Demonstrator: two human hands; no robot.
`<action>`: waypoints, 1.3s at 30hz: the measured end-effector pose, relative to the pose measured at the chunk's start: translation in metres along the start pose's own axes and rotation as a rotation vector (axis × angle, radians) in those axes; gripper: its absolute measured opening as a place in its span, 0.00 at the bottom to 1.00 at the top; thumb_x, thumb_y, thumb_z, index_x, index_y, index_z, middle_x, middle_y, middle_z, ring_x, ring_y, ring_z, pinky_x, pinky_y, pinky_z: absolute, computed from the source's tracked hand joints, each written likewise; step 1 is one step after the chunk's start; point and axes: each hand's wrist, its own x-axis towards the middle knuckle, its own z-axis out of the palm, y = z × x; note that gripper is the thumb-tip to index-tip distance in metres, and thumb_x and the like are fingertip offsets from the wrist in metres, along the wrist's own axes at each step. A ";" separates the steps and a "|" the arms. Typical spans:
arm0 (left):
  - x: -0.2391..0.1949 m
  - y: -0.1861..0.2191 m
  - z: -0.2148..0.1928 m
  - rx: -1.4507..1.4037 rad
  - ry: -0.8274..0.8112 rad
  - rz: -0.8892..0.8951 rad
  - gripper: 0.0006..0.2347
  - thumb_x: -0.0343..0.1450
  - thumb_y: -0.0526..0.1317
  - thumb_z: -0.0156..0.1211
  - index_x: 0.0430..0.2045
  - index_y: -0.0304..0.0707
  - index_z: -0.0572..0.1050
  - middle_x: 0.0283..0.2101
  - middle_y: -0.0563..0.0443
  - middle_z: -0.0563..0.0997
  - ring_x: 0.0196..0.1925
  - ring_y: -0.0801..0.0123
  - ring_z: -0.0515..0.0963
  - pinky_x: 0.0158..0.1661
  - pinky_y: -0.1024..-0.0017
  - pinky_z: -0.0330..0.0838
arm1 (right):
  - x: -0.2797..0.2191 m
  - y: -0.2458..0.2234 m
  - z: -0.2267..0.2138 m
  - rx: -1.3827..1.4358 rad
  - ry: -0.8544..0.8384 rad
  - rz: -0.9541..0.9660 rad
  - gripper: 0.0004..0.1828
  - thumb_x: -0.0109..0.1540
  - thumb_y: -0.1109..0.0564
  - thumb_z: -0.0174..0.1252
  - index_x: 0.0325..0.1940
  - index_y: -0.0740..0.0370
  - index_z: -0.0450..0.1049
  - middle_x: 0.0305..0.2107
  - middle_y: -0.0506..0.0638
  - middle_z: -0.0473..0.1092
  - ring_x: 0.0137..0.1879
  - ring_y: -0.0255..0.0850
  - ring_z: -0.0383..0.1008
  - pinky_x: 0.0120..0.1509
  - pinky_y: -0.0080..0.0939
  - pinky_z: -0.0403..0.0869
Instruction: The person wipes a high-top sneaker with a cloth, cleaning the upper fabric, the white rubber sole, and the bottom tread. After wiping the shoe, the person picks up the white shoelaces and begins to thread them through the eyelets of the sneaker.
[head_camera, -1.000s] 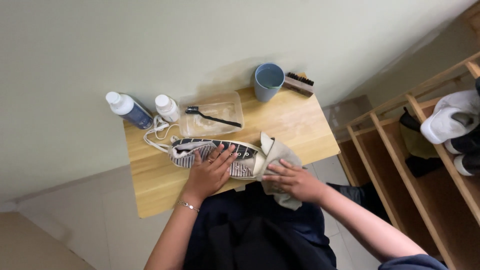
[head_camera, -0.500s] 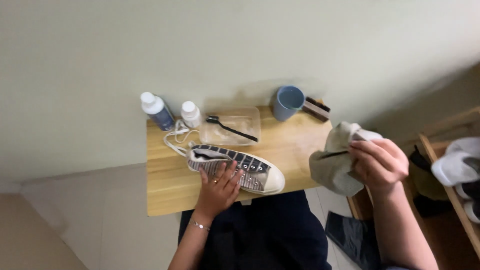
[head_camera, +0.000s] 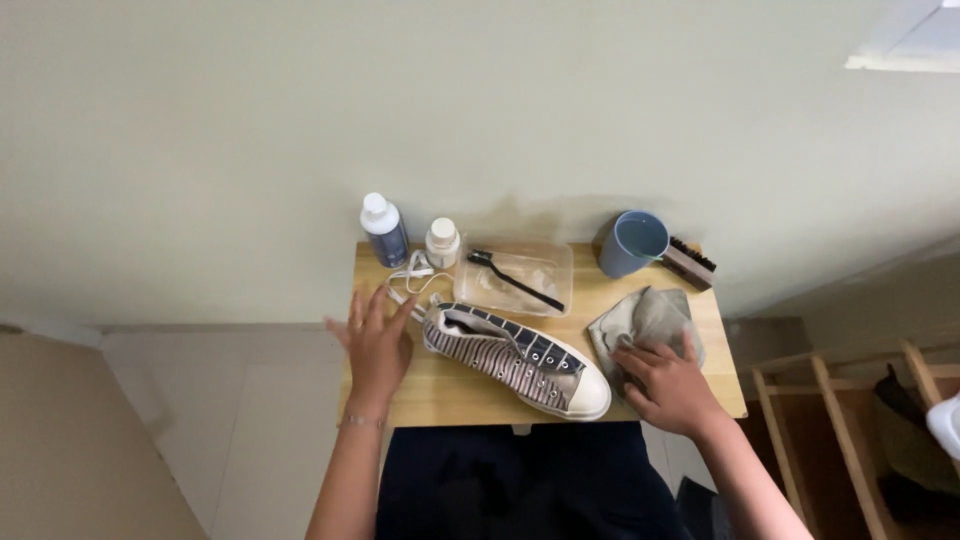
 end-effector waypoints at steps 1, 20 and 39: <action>0.004 -0.002 0.005 0.002 -0.003 -0.006 0.23 0.68 0.35 0.61 0.57 0.66 0.75 0.72 0.53 0.64 0.77 0.35 0.54 0.60 0.15 0.36 | 0.002 -0.005 0.008 0.002 -0.005 -0.004 0.26 0.60 0.50 0.48 0.61 0.50 0.75 0.55 0.48 0.77 0.66 0.51 0.72 0.79 0.78 0.45; -0.028 -0.041 0.021 -0.084 0.232 0.217 0.13 0.72 0.28 0.53 0.49 0.34 0.76 0.44 0.38 0.81 0.45 0.49 0.80 0.45 0.56 0.75 | 0.033 -0.087 0.053 0.074 -0.067 0.158 0.67 0.40 0.28 0.71 0.78 0.35 0.46 0.61 0.57 0.61 0.59 0.60 0.69 0.52 0.61 0.75; -0.105 0.007 -0.160 -0.969 1.056 -0.088 0.06 0.80 0.30 0.38 0.49 0.39 0.61 0.31 0.42 0.67 0.17 0.57 0.72 0.22 0.66 0.72 | -0.014 -0.111 0.046 0.202 -0.041 0.397 0.59 0.42 0.30 0.71 0.73 0.42 0.55 0.61 0.54 0.67 0.57 0.56 0.75 0.53 0.56 0.78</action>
